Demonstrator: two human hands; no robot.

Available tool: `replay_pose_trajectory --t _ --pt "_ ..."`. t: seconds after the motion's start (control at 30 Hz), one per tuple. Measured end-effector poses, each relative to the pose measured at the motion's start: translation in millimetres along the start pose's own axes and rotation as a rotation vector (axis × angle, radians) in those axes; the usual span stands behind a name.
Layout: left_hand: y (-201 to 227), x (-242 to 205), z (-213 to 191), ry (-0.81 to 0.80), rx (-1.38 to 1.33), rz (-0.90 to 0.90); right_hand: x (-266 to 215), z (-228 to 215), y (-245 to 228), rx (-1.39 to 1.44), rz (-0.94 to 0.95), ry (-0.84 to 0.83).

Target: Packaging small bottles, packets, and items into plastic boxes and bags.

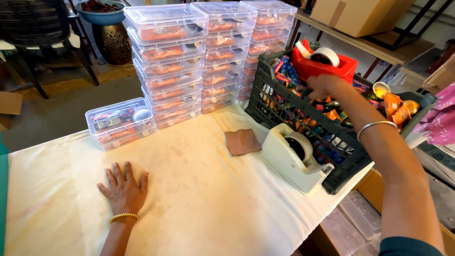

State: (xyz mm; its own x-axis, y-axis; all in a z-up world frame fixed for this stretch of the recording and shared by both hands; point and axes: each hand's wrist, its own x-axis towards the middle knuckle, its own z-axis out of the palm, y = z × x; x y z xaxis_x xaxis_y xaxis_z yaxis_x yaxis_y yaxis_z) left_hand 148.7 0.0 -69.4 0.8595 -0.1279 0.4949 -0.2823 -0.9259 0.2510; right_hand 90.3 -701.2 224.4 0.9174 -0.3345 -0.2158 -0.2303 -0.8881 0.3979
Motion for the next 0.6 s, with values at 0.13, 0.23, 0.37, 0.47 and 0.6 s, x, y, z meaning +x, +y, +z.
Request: replay_pose_trajectory --t 0.13,0.23,0.37,0.47,0.6 --pt "-0.3 0.0 3.3 0.005 0.024 -0.001 -76.8 -82.8 -32.4 -0.035 0.21 0.336" --pt "0.9 -0.3 0.5 -0.003 0.033 -0.005 -121.7 -114.0 -83.3 0.102 0.194 0.659" --pt "-0.3 -1.1 -0.2 0.014 -0.009 0.007 -145.6 -82.7 -189.7 0.419 -0.191 0.389" --pt "0.2 -3.1 -0.8 0.02 -0.027 0.013 -174.6 -38.8 -277.4 0.571 -0.67 0.159" --pt "-1.2 -1.7 -3.5 0.017 -0.054 0.019 -183.7 -7.3 -326.8 0.584 -0.757 0.049"
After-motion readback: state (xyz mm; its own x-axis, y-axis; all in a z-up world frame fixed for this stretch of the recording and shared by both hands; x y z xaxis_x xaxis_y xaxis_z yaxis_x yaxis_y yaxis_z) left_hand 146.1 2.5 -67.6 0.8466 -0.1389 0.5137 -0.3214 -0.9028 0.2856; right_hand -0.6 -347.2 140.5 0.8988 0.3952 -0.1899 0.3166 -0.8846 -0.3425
